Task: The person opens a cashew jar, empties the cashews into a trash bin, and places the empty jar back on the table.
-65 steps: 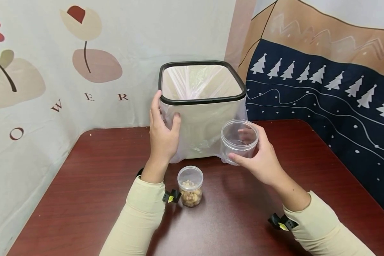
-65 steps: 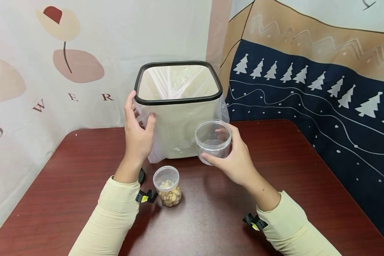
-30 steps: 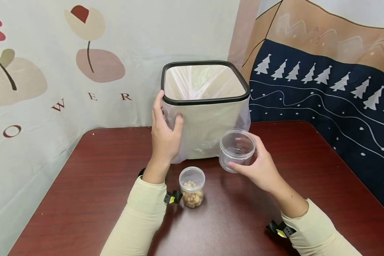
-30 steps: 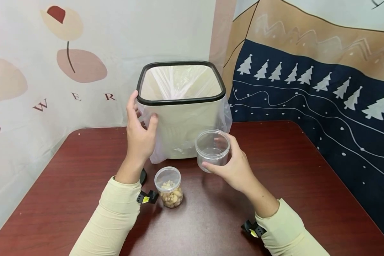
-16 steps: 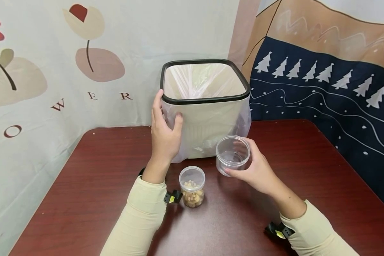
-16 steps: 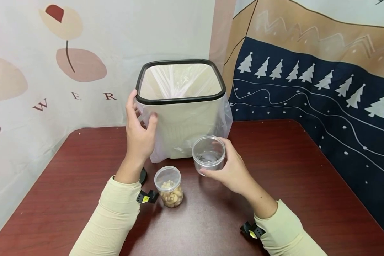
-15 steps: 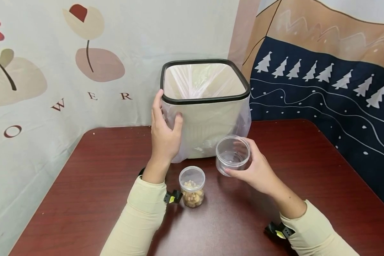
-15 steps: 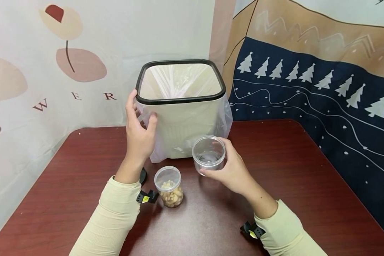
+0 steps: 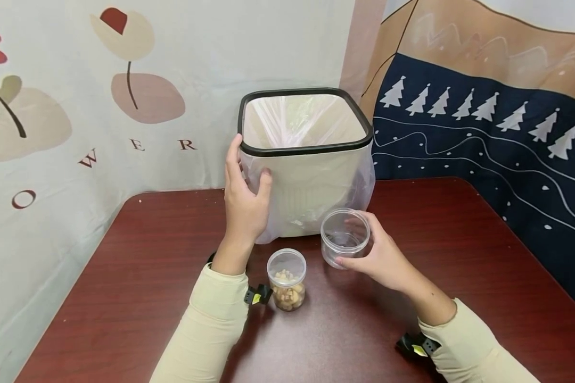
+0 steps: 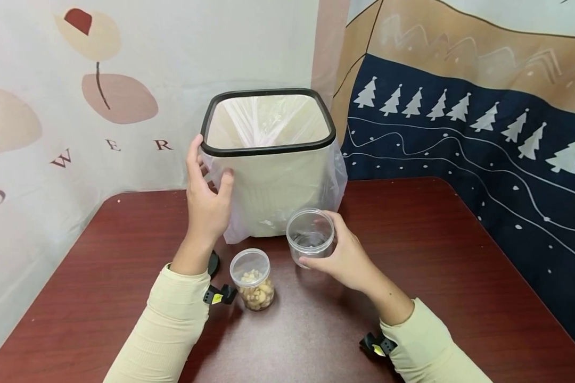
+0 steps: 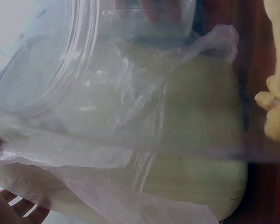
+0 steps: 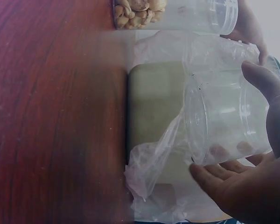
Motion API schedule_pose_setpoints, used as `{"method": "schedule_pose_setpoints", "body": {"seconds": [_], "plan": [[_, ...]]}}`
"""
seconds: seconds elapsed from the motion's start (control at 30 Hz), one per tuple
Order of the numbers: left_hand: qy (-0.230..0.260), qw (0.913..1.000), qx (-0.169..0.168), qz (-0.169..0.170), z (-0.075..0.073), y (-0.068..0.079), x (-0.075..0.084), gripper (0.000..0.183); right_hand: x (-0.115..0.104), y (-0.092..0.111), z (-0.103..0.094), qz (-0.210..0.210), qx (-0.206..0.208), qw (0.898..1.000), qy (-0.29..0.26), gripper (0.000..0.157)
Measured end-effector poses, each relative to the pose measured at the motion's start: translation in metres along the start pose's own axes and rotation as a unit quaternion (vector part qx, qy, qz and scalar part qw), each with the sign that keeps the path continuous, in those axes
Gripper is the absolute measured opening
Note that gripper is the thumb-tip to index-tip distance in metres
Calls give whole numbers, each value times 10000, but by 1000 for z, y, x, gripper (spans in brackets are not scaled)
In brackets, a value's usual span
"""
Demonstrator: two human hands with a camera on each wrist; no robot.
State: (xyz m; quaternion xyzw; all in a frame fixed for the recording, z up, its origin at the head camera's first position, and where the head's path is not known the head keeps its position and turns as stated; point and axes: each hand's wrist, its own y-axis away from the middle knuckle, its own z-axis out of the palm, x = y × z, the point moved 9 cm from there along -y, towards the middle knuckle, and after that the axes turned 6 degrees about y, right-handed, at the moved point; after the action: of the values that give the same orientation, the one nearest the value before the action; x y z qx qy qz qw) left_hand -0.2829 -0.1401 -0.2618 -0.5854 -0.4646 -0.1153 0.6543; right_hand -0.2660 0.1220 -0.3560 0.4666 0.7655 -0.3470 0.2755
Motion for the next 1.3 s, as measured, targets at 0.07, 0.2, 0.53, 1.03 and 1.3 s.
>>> {"method": "schedule_pose_setpoints", "body": {"seconds": [0.07, 0.2, 0.53, 1.03, 1.3], "plan": [[14, 10000, 15, 35, -1, 0, 1, 68, 2, -1, 4, 1, -92, 9999, -42, 89], [35, 10000, 32, 61, -3, -1, 0, 67, 5, -4, 13, -1, -260, 9996, -78, 89], [-8, 10000, 70, 7, -5, -1, -4, 67, 6, -6, 26, -165, -605, 9975, -317, 85], [90, 10000, -4, 3, 1, -2, -2, 67, 12, -1, 33, -171, -965, 9944, -386, 83], [74, 10000, -1, 10, 1, -2, -1, 67, 14, 0, 37, -151, -1056, 9927, -568, 85]]}}
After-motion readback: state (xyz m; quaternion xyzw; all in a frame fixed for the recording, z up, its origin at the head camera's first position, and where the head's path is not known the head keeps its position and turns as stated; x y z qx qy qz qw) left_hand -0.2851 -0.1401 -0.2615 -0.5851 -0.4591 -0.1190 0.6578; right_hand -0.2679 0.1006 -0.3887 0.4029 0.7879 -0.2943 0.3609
